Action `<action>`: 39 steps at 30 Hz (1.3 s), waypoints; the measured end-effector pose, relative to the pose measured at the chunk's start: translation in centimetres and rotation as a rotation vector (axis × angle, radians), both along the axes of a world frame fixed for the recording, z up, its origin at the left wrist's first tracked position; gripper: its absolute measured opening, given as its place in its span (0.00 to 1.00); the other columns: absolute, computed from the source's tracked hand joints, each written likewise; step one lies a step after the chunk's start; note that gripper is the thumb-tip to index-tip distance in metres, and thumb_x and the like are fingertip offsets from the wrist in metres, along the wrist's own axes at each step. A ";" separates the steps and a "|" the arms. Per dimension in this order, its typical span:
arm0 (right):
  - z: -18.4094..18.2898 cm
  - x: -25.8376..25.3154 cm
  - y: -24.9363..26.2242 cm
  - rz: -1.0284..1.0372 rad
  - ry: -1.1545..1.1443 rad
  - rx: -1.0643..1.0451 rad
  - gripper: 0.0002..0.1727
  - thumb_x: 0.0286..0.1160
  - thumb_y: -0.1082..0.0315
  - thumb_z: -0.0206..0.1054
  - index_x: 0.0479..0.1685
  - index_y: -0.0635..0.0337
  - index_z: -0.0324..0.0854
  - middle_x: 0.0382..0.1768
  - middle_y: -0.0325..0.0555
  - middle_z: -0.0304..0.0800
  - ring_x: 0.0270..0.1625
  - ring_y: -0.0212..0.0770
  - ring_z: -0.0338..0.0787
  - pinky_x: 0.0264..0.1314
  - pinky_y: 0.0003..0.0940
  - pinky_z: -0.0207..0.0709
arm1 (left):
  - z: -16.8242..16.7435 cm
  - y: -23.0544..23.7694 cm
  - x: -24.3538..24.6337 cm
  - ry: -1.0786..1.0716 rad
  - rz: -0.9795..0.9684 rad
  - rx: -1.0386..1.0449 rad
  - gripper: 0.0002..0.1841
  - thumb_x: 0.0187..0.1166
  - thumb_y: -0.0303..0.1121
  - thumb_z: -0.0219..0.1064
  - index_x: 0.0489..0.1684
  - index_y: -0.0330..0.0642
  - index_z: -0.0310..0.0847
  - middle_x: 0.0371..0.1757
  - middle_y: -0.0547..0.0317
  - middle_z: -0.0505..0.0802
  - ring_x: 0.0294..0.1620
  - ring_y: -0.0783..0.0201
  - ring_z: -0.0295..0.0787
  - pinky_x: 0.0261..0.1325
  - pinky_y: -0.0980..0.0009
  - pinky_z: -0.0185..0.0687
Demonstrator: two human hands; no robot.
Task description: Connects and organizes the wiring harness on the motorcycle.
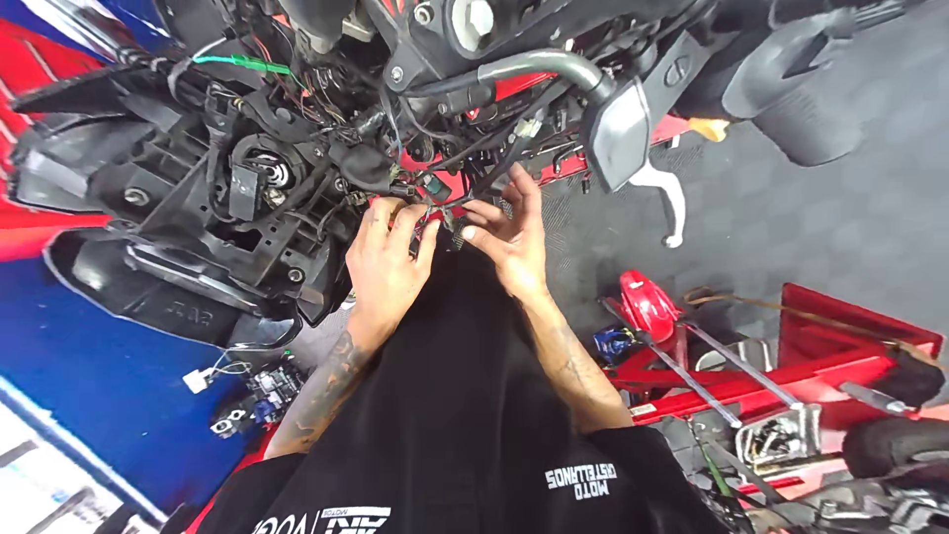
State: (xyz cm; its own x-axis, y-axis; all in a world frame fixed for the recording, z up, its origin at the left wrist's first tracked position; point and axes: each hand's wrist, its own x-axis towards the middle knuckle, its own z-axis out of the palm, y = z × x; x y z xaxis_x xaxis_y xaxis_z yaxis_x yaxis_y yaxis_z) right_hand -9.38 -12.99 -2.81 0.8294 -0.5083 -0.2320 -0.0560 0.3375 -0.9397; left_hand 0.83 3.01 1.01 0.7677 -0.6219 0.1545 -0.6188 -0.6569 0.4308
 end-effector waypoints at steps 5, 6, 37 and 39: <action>0.1 2.0 1.4 -0.043 0.022 0.101 0.54 0.57 0.88 0.76 0.90 0.49 0.58 0.67 0.54 0.77 0.46 0.46 0.94 0.43 0.40 0.95 | 1.9 -0.6 0.6 -0.078 -0.167 -0.120 0.12 0.82 0.31 0.68 0.58 0.39 0.89 0.64 0.46 0.91 0.68 0.50 0.86 0.68 0.60 0.83; -0.1 1.9 1.4 -0.050 0.022 0.102 0.54 0.57 0.89 0.76 0.89 0.49 0.58 0.66 0.53 0.79 0.45 0.46 0.94 0.43 0.39 0.94 | 2.3 -0.9 1.1 -0.050 -0.240 -0.108 0.13 0.83 0.30 0.65 0.61 0.38 0.88 0.66 0.47 0.91 0.71 0.50 0.85 0.72 0.59 0.81; -6.0 -20.2 -9.5 -0.482 0.912 -0.810 0.39 0.76 0.77 0.63 0.91 0.52 0.58 0.79 0.53 0.79 0.57 0.49 0.95 0.59 0.51 0.90 | 4.5 1.0 3.3 0.037 -0.171 -0.150 0.12 0.86 0.30 0.64 0.61 0.42 0.90 0.59 0.50 0.94 0.62 0.58 0.91 0.66 0.62 0.85; -6.2 -20.6 -9.9 -0.523 0.992 -0.858 0.39 0.73 0.75 0.69 0.89 0.55 0.62 0.79 0.57 0.76 0.63 0.52 0.92 0.63 0.52 0.87 | 4.3 1.9 3.5 0.038 -0.137 -0.168 0.12 0.86 0.29 0.64 0.59 0.41 0.90 0.57 0.50 0.94 0.60 0.59 0.92 0.65 0.63 0.86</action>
